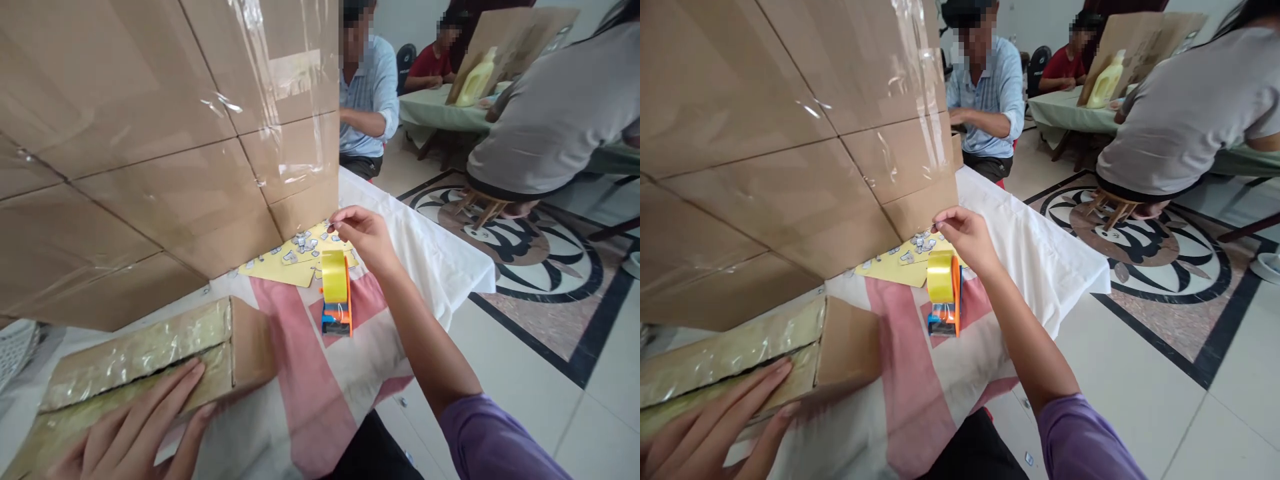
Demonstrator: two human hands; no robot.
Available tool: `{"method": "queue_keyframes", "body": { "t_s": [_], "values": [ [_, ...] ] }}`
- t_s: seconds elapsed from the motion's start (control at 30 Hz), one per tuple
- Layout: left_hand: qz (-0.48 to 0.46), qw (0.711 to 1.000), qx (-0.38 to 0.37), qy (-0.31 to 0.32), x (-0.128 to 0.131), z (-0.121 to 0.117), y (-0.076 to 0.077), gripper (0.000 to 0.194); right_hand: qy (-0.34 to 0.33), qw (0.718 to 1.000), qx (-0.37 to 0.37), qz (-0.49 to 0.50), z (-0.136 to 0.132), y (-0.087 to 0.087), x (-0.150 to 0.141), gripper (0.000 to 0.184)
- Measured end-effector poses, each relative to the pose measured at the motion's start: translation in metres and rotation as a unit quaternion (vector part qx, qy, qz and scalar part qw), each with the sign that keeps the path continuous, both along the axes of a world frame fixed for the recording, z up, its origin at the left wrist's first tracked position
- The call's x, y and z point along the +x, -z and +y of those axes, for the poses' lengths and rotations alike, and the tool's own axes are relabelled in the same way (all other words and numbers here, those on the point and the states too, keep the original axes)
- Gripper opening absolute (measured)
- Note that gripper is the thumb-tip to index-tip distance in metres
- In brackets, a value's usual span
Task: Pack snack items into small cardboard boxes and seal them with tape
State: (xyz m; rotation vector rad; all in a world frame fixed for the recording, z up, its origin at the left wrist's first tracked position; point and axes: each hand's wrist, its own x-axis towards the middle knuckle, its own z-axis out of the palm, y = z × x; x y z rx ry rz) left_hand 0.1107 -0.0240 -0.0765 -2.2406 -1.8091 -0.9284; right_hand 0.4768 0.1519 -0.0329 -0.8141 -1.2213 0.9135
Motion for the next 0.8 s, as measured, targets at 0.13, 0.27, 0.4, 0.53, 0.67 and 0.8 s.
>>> {"method": "queue_keyframes", "body": {
  "t_s": [0.13, 0.27, 0.4, 0.53, 0.67, 0.8],
  "values": [
    [0.032, 0.998, 0.05, -0.016, 0.012, 0.0, -0.013, 0.048, -0.075, 0.997, -0.019, 0.013, -0.044, -0.035, -0.035, 0.014],
    [0.064, 0.994, 0.083, 0.01, 0.009, 0.006, -0.016, 0.036, -0.157, 0.985, -0.072, 0.01, -0.064, -0.034, -0.082, 0.009],
    [0.067, 0.994, 0.084, 0.009, 0.006, 0.007, -0.015, 0.032, -0.216, 0.967, -0.119, -0.056, -0.078, 0.019, -0.116, 0.007],
    [0.064, 0.993, 0.099, 0.002, 0.006, 0.006, -0.01, 0.031, -0.217, 0.952, -0.2, -0.085, -0.095, 0.069, -0.128, 0.007],
    [0.059, 0.993, 0.102, -0.009, 0.005, 0.006, -0.007, 0.029, -0.216, 0.956, -0.16, -0.114, -0.102, 0.073, -0.127, 0.008],
    [0.055, 0.992, 0.11, 0.012, 0.004, 0.007, -0.007, 0.033, -0.208, 0.964, -0.123, -0.113, -0.102, 0.063, -0.129, 0.013]
  ]
}}
